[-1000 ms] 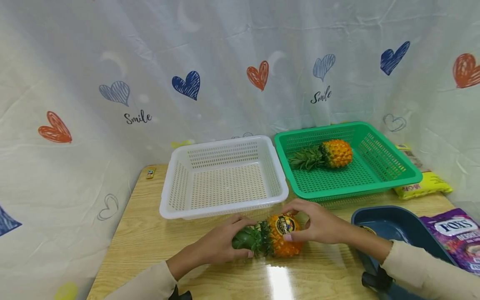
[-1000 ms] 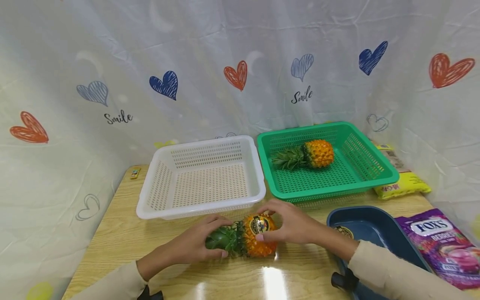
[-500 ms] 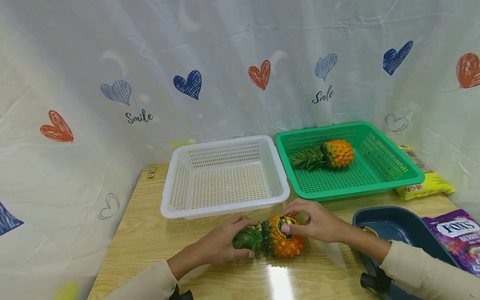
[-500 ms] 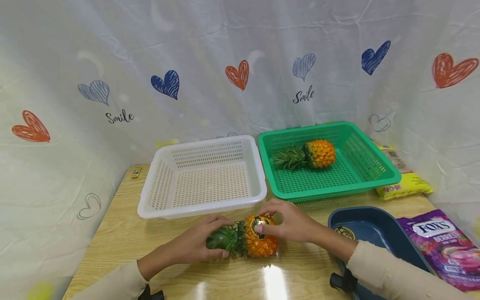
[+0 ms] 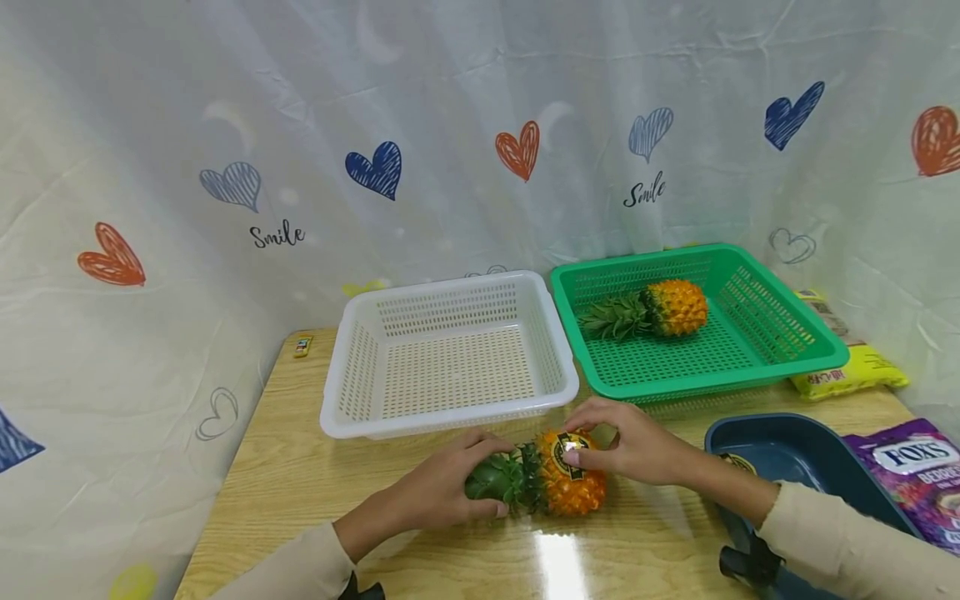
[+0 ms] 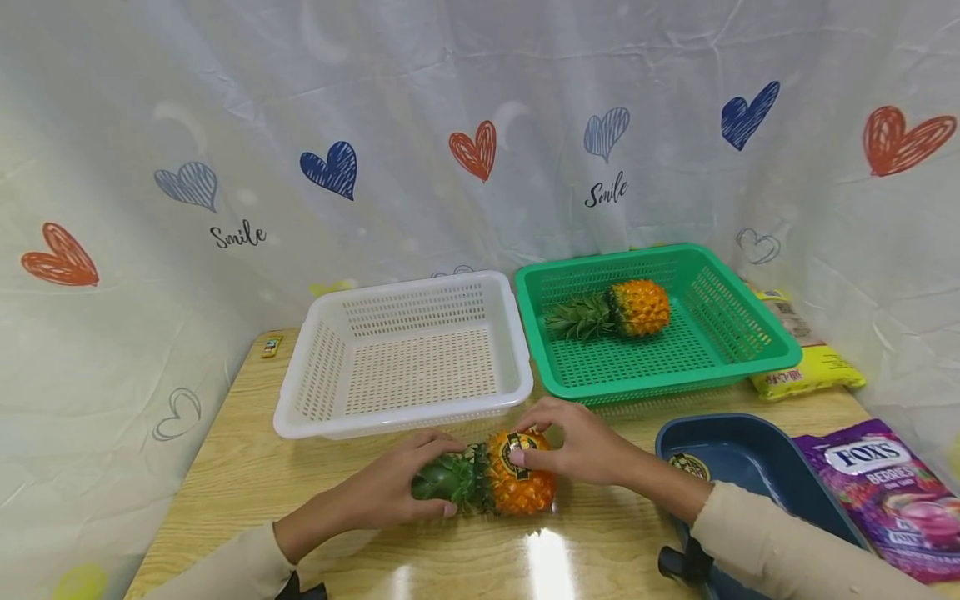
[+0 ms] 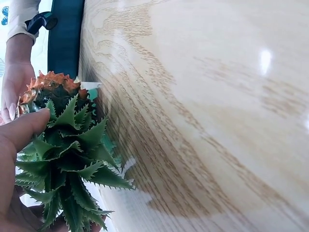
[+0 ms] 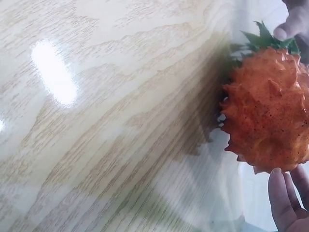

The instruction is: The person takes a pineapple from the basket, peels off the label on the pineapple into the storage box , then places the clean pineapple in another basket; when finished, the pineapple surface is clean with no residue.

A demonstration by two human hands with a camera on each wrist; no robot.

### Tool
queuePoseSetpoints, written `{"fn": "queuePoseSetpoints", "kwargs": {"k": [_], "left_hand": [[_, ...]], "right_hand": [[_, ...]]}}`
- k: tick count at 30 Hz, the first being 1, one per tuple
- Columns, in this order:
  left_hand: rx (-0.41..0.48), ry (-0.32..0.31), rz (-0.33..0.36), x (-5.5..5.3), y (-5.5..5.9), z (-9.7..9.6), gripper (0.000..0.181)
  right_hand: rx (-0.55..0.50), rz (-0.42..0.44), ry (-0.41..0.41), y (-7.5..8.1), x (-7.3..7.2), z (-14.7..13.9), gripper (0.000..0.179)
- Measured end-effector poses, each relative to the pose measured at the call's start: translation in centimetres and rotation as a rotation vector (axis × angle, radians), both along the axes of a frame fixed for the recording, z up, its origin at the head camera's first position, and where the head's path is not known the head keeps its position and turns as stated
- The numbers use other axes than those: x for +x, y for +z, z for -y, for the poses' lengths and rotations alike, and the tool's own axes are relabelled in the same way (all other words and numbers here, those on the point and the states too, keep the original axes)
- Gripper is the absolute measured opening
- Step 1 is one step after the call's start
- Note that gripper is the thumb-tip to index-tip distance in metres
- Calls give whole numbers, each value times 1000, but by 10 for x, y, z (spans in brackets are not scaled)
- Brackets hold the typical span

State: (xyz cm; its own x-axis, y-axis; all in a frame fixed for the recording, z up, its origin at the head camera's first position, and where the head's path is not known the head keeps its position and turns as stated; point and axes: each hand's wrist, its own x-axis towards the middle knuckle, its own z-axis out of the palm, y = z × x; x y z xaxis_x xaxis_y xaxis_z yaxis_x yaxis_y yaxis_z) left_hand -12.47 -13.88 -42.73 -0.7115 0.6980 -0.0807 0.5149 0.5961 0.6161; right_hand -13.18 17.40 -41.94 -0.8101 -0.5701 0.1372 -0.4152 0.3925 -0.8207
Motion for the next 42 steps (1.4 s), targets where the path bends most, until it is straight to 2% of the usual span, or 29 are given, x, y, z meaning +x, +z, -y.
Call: {"fn": "queuePoseSetpoints", "kwargs": {"k": [14,29,42], "left_hand": [[9,0,-16,0,-4,1,68],[-3,7,11,0,-2,0,68],[-5,5,19,-2,-3,0,69]], "right_hand": [[-56,5,-1,-2,0,1,26],[-122,22,-17,2,4,3,13],[-113,52,-11,6,3,0,16]]}}
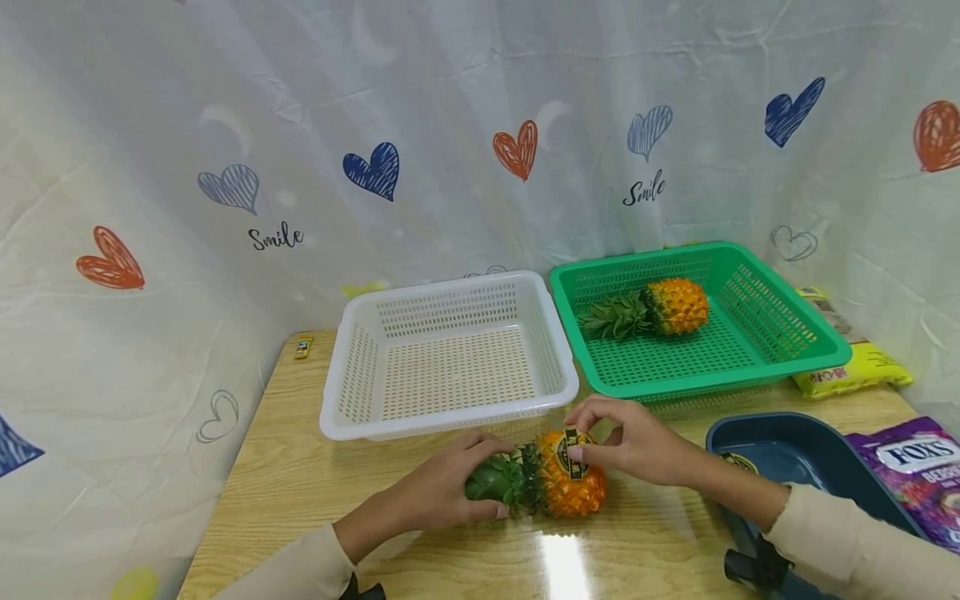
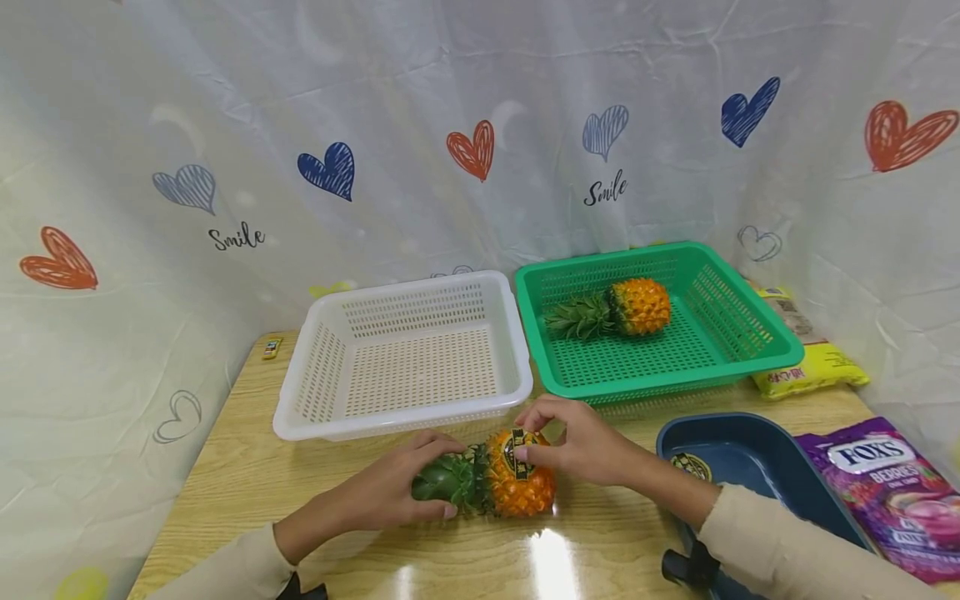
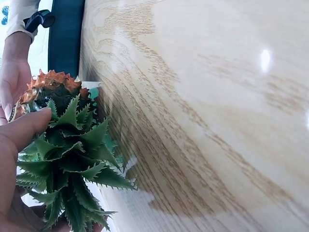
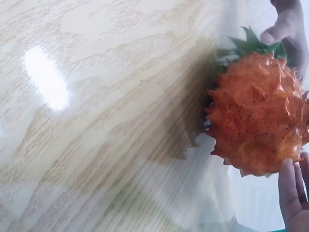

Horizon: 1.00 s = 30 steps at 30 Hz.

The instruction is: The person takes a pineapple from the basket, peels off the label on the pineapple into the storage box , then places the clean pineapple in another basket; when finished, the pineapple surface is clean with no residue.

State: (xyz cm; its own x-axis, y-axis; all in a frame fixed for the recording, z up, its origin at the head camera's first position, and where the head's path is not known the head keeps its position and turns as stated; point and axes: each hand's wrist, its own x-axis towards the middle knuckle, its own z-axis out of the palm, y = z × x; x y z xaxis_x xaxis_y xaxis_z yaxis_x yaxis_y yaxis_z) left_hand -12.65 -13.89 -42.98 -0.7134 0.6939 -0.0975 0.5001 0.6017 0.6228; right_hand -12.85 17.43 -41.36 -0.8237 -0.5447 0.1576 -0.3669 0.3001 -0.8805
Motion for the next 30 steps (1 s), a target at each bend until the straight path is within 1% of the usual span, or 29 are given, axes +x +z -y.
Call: {"fn": "queuePoseSetpoints", "kwargs": {"k": [9,15,20,23,30], "left_hand": [[5,3,-5,0,0,0,69],[16,-1,0,0,0,0,69],[21,-5,13,0,-1,0,69],[18,-5,18,0,0,1,69],[14,-6,18,0,-1,0,69]], "right_hand": [[-19,25,39,3,-2,-2,14],[-69,26,65,6,-2,-2,11],[-58,4,40,13,-2,-4,12],[-38,10,33,14,-2,-5,12],[-56,25,39,16,0,-6,10]]}}
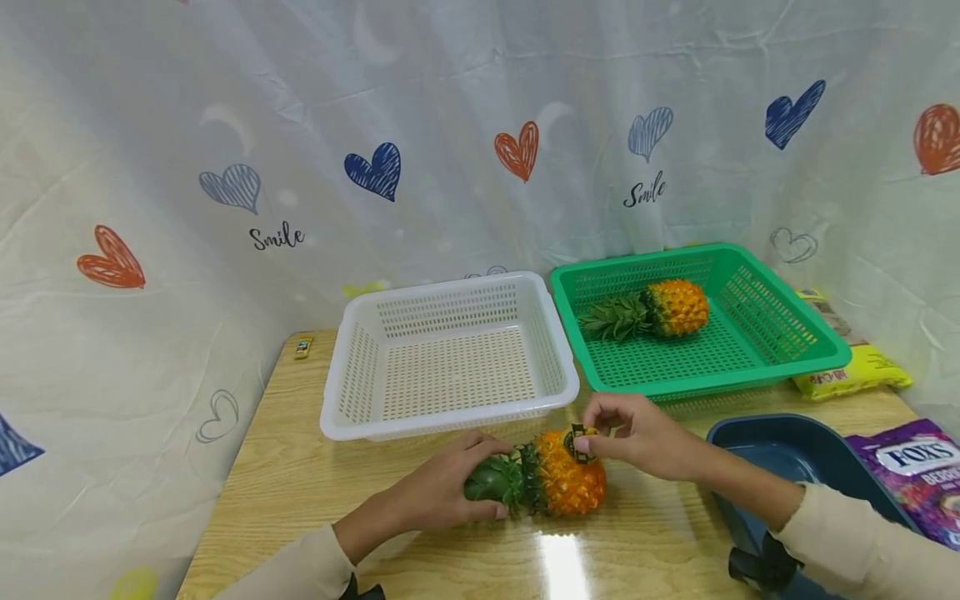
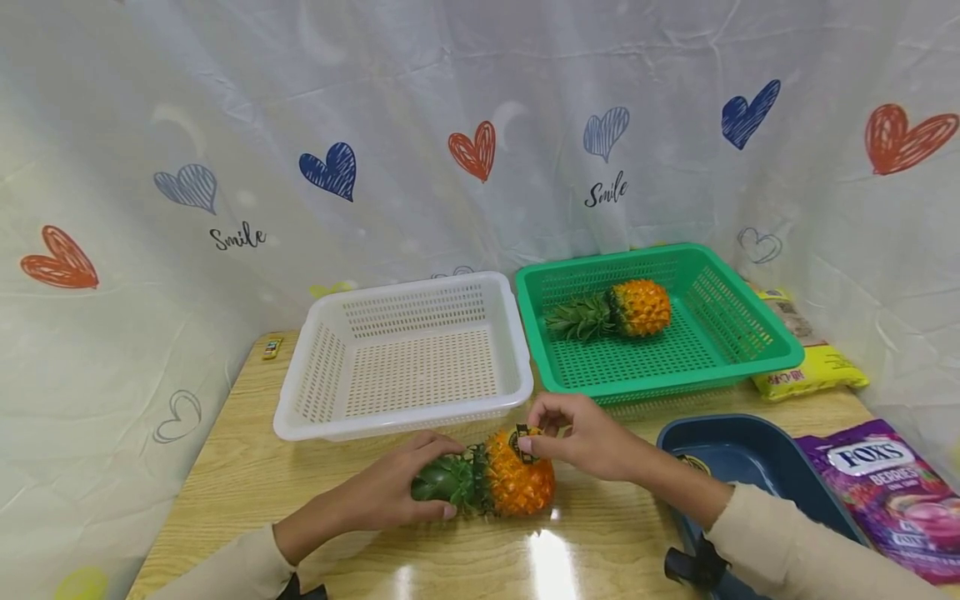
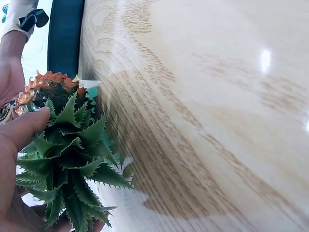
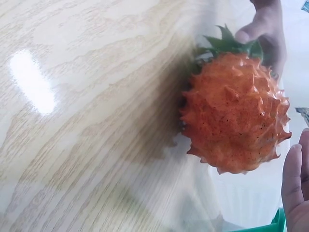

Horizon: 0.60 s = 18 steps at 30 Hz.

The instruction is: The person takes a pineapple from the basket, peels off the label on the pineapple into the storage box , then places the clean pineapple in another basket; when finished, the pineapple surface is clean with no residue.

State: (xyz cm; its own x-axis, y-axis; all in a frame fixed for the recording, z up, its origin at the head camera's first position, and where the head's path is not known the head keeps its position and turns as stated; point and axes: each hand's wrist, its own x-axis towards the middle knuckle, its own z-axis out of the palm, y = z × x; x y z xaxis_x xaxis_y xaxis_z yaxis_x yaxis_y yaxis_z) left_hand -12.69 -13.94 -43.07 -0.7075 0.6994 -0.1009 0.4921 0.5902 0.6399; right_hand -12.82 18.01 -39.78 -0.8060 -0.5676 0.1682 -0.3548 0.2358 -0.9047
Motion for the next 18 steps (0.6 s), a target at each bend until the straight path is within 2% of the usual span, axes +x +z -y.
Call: {"fn": "queuePoseSetpoints", "kwargs": {"k": [18], "left_hand": [[24,5,37,-3,-3,1,67]], "right_hand": [[-13,79,67,7,7,-31,4]]}}
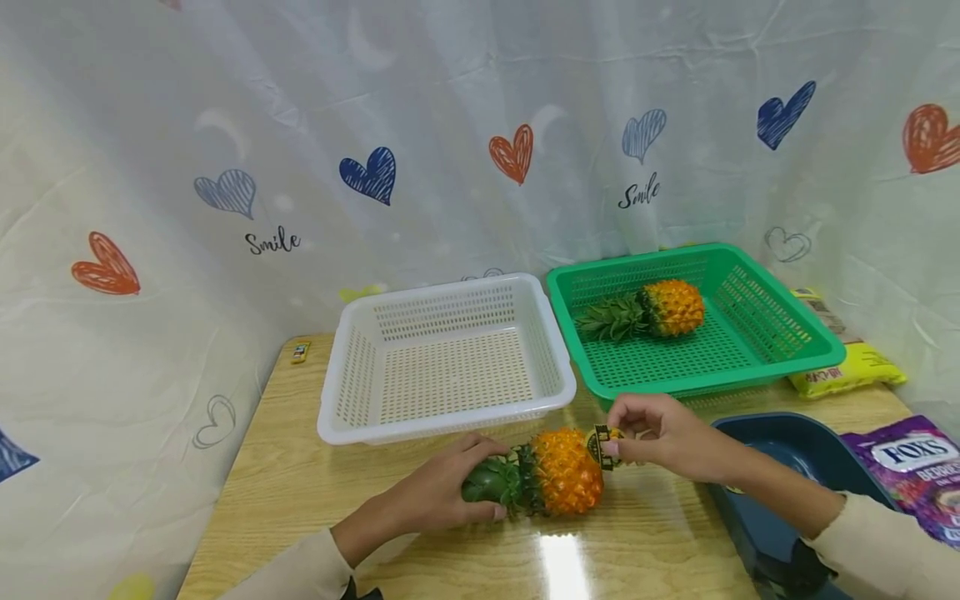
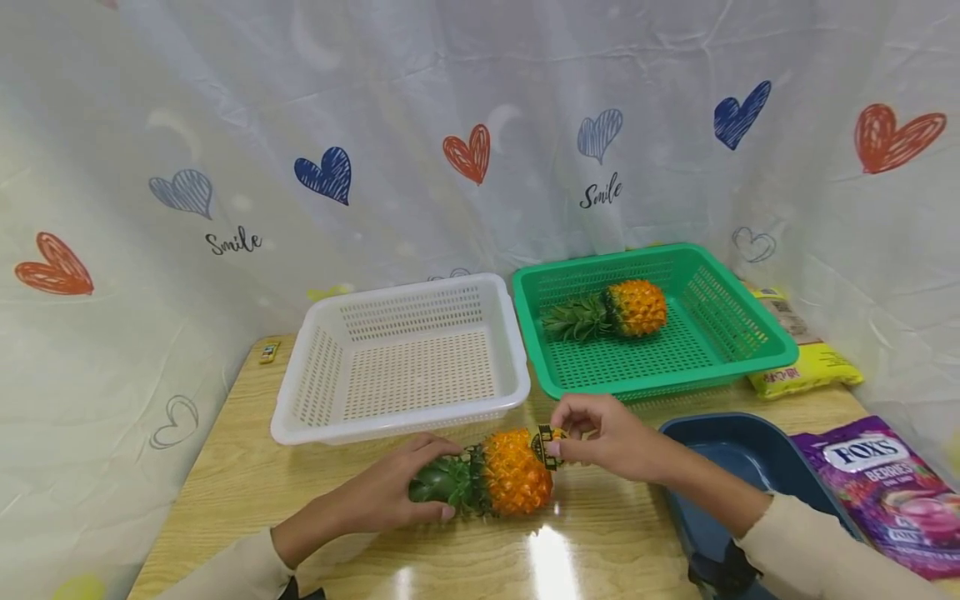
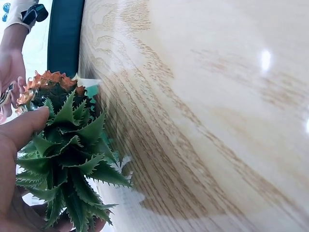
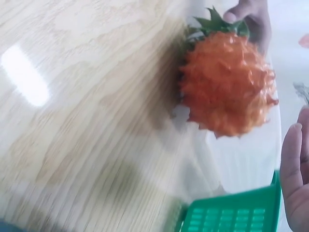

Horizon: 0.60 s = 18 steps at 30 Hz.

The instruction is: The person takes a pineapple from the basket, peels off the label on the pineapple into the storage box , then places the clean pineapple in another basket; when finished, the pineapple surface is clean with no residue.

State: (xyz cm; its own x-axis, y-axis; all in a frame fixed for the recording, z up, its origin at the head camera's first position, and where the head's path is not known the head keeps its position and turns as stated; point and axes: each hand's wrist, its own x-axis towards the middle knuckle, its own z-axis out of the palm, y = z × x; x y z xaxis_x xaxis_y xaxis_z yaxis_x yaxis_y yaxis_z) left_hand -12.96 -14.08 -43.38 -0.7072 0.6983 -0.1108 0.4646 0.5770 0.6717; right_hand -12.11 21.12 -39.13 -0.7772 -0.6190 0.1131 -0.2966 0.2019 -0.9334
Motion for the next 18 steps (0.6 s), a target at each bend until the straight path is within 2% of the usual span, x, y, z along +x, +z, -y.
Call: {"fn": "queuePoseSetpoints", "kwargs": {"k": [5,18], "left_hand": [[-8,4,-1,0,-1,1,68],[-1,0,6,0,-1,2,67]], "right_hand": [[0,26,27,1,4,-13,5],[3,71,15,-6,11,-50,5]]}}
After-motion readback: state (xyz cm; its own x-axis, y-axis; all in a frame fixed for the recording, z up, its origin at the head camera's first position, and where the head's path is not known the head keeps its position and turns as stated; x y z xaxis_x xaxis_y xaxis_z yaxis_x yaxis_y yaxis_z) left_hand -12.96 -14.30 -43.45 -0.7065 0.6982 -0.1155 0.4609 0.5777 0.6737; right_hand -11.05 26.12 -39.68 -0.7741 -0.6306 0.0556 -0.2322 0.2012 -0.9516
